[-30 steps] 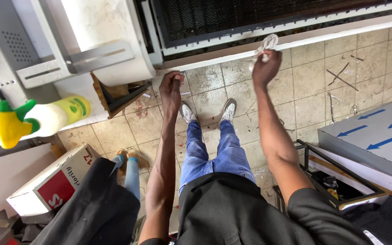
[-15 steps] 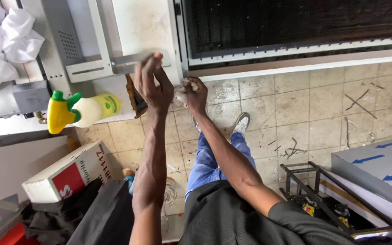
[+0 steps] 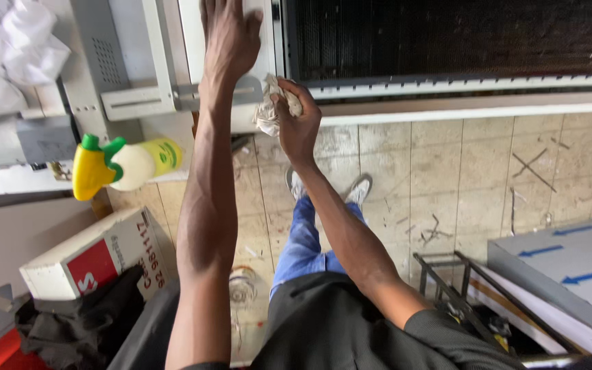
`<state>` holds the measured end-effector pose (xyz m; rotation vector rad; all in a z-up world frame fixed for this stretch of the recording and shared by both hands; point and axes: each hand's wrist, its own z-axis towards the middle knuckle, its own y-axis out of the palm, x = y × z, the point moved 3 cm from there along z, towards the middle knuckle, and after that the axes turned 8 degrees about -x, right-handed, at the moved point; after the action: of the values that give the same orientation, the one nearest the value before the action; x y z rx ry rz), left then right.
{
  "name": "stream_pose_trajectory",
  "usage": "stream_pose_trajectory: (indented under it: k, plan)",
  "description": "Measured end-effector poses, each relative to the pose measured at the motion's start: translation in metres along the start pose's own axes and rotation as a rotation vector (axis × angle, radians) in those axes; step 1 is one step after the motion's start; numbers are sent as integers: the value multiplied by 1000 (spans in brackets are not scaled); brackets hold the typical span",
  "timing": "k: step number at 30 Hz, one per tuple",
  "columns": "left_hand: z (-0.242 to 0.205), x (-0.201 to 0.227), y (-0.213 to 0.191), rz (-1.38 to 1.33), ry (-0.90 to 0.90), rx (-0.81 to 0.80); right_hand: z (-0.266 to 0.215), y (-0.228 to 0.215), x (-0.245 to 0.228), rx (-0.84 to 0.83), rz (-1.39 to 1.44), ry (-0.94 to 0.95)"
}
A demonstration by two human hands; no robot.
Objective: The person cleans the exterior and interior of a large blue and white industrial machine. They use a spray bottle and a cloth to wipe the top surface, sides, and door, then open the door to clean the internal frame and mesh floor before closing it.
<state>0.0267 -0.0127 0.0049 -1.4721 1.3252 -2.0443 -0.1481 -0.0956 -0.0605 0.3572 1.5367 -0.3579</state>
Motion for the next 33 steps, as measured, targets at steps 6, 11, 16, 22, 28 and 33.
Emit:
stream_pose_trajectory:
  k: [6, 11, 16, 22, 28, 33]
  plan:
    - [0, -9, 1, -40, -30, -147, 35, -4, -15, -98, -198, -247]
    - [-1, -11, 3, -37, -40, -137, -27, -17, 18, -169, -323, -249]
    - [0, -19, 9, -83, -100, -185, -34, -15, 33, -126, -166, -112]
    - [2, -19, 7, -58, -95, -169, -32, -15, 18, -205, -233, -256]
    - [5, -17, 13, 15, -146, -213, 50, 0, -2, -94, -204, -136]
    - [13, -15, 14, 102, -124, -188, 72, 8, -33, -105, -198, -278]
